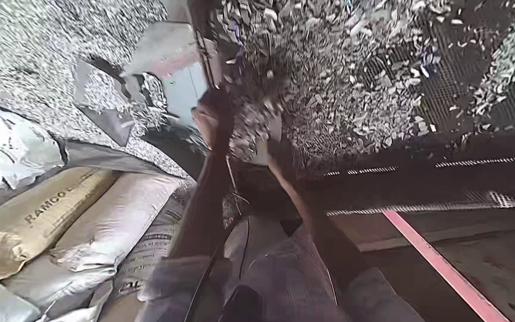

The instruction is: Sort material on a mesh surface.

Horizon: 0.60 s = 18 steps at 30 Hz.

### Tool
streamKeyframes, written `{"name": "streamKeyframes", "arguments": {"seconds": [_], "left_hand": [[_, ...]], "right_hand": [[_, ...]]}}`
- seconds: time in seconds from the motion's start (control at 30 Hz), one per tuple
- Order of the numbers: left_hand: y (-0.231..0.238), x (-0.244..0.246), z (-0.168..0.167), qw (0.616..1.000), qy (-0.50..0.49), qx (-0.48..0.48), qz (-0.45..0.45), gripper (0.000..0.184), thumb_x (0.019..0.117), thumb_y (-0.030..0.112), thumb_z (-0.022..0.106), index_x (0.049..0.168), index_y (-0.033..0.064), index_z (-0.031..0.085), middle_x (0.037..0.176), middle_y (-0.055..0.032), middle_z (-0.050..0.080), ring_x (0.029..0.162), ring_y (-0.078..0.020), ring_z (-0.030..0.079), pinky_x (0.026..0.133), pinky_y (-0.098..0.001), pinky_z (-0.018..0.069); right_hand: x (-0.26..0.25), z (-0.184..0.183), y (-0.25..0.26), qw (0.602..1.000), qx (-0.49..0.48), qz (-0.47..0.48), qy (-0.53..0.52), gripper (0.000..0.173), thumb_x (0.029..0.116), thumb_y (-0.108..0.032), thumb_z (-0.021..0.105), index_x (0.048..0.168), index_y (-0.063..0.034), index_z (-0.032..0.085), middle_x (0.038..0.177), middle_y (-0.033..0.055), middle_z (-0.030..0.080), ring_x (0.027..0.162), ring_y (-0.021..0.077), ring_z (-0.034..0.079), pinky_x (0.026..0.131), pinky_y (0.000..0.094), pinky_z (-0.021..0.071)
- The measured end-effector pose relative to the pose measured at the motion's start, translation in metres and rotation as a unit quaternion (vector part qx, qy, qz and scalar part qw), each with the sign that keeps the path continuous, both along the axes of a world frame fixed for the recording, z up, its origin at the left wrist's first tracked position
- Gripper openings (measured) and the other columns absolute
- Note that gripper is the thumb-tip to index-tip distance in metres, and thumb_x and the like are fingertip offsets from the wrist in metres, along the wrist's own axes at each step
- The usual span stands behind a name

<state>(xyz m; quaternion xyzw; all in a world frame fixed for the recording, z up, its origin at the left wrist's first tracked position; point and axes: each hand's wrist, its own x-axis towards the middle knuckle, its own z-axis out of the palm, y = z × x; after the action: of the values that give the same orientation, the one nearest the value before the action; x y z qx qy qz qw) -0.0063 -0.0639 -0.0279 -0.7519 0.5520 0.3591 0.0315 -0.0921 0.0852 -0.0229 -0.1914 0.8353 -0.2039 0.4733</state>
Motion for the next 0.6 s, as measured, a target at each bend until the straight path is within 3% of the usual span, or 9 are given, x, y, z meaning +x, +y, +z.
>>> {"name": "streamKeyframes", "arguments": {"seconds": [0.03, 0.1, 0.2, 0.27, 0.33, 0.4, 0.47, 0.53, 0.6], "left_hand": [[-0.003, 0.003, 0.005, 1.000, -0.017, 0.020, 0.005, 0.051, 0.1051, 0.048, 0.047, 0.120, 0.0051, 0.069, 0.112, -0.0244, 0.070, 0.109, -0.0424, 0.066, 0.092, -0.0653, 0.0479], [-0.017, -0.005, 0.006, 1.000, -0.008, 0.020, 0.005, 0.045, 0.1059, 0.041, 0.047, 0.121, 0.0030, 0.065, 0.109, -0.0256, 0.067, 0.105, -0.0429, 0.065, 0.088, -0.0655, 0.0467], [-0.001, -0.008, 0.001, 0.999, 0.037, 0.007, 0.006, 0.047, 0.1049, 0.050, 0.050, 0.113, 0.0088, 0.072, 0.095, -0.0146, 0.072, 0.088, -0.0313, 0.069, 0.082, -0.0569, 0.0519], [-0.009, 0.010, -0.009, 0.998, 0.049, -0.003, 0.031, 0.048, 0.1057, 0.052, 0.047, 0.109, 0.0108, 0.071, 0.088, -0.0080, 0.074, 0.076, -0.0233, 0.073, 0.074, -0.0502, 0.0590], [-0.011, 0.008, -0.016, 0.995, 0.089, -0.007, 0.038, 0.043, 0.1074, 0.047, 0.046, 0.115, 0.0110, 0.069, 0.091, -0.0055, 0.076, 0.072, -0.0201, 0.074, 0.069, -0.0452, 0.0619], [-0.005, -0.006, -0.016, 0.993, 0.115, -0.001, 0.041, 0.043, 0.1075, 0.048, 0.046, 0.115, 0.0129, 0.069, 0.092, -0.0041, 0.076, 0.074, -0.0190, 0.075, 0.068, -0.0438, 0.0639], [-0.001, 0.007, -0.013, 0.997, 0.074, -0.003, 0.038, 0.046, 0.1072, 0.051, 0.044, 0.116, 0.0135, 0.069, 0.095, -0.0059, 0.076, 0.079, -0.0219, 0.075, 0.072, -0.0482, 0.0630], [-0.014, 0.009, -0.017, 0.998, 0.052, -0.028, 0.025, 0.048, 0.1076, 0.050, 0.042, 0.125, 0.0143, 0.068, 0.110, -0.0091, 0.074, 0.093, -0.0271, 0.073, 0.083, -0.0559, 0.0573], [-0.008, -0.001, -0.016, 0.998, 0.047, -0.040, 0.001, 0.049, 0.1080, 0.049, 0.040, 0.130, 0.0146, 0.066, 0.112, -0.0097, 0.073, 0.092, -0.0266, 0.073, 0.082, -0.0543, 0.0589]], "right_hand": [[-0.014, 0.009, -0.001, 0.997, -0.035, 0.053, 0.047, 0.030, 0.1068, -0.023, 0.054, 0.122, 0.0014, 0.062, 0.088, 0.0205, 0.067, 0.075, 0.0339, 0.067, 0.066, 0.0513, 0.0555], [-0.071, 0.022, -0.018, 0.975, -0.060, 0.110, 0.184, 0.029, 0.1064, -0.019, 0.053, 0.124, 0.0021, 0.062, 0.089, 0.0247, 0.067, 0.075, 0.0404, 0.068, 0.064, 0.0561, 0.0546], [-0.180, 0.044, -0.025, 0.940, 0.065, 0.049, 0.332, 0.045, 0.1065, -0.019, 0.045, 0.145, 0.0046, 0.049, 0.115, 0.0341, 0.066, 0.106, 0.0506, 0.066, 0.091, 0.0644, 0.0492], [-0.250, 0.034, -0.040, 0.918, 0.101, -0.036, 0.382, 0.053, 0.1005, -0.017, 0.049, 0.150, 0.0021, 0.045, 0.138, 0.0320, 0.058, 0.131, 0.0462, 0.055, 0.110, 0.0580, 0.0400], [-0.291, 0.015, -0.054, 0.901, 0.103, -0.094, 0.410, 0.060, 0.0899, -0.014, 0.057, 0.147, -0.0003, 0.049, 0.144, 0.0272, 0.054, 0.137, 0.0405, 0.050, 0.114, 0.0526, 0.0380], [-0.284, -0.003, -0.081, 0.902, 0.104, -0.118, 0.402, 0.058, 0.0899, -0.021, 0.061, 0.145, -0.0033, 0.054, 0.139, 0.0244, 0.059, 0.133, 0.0366, 0.056, 0.110, 0.0493, 0.0434], [-0.230, -0.013, -0.109, 0.924, 0.088, -0.093, 0.361, 0.050, 0.0962, -0.027, 0.058, 0.140, -0.0018, 0.057, 0.127, 0.0227, 0.067, 0.121, 0.0355, 0.064, 0.103, 0.0503, 0.0485], [-0.182, -0.006, -0.131, 0.946, 0.067, -0.038, 0.316, 0.045, 0.1006, -0.023, 0.053, 0.142, -0.0037, 0.056, 0.119, 0.0239, 0.070, 0.113, 0.0399, 0.067, 0.095, 0.0569, 0.0516], [-0.138, -0.010, -0.121, 0.955, 0.039, 0.048, 0.291, 0.043, 0.0982, -0.015, 0.056, 0.140, -0.0056, 0.057, 0.108, 0.0253, 0.072, 0.102, 0.0445, 0.070, 0.083, 0.0612, 0.0531]]}}
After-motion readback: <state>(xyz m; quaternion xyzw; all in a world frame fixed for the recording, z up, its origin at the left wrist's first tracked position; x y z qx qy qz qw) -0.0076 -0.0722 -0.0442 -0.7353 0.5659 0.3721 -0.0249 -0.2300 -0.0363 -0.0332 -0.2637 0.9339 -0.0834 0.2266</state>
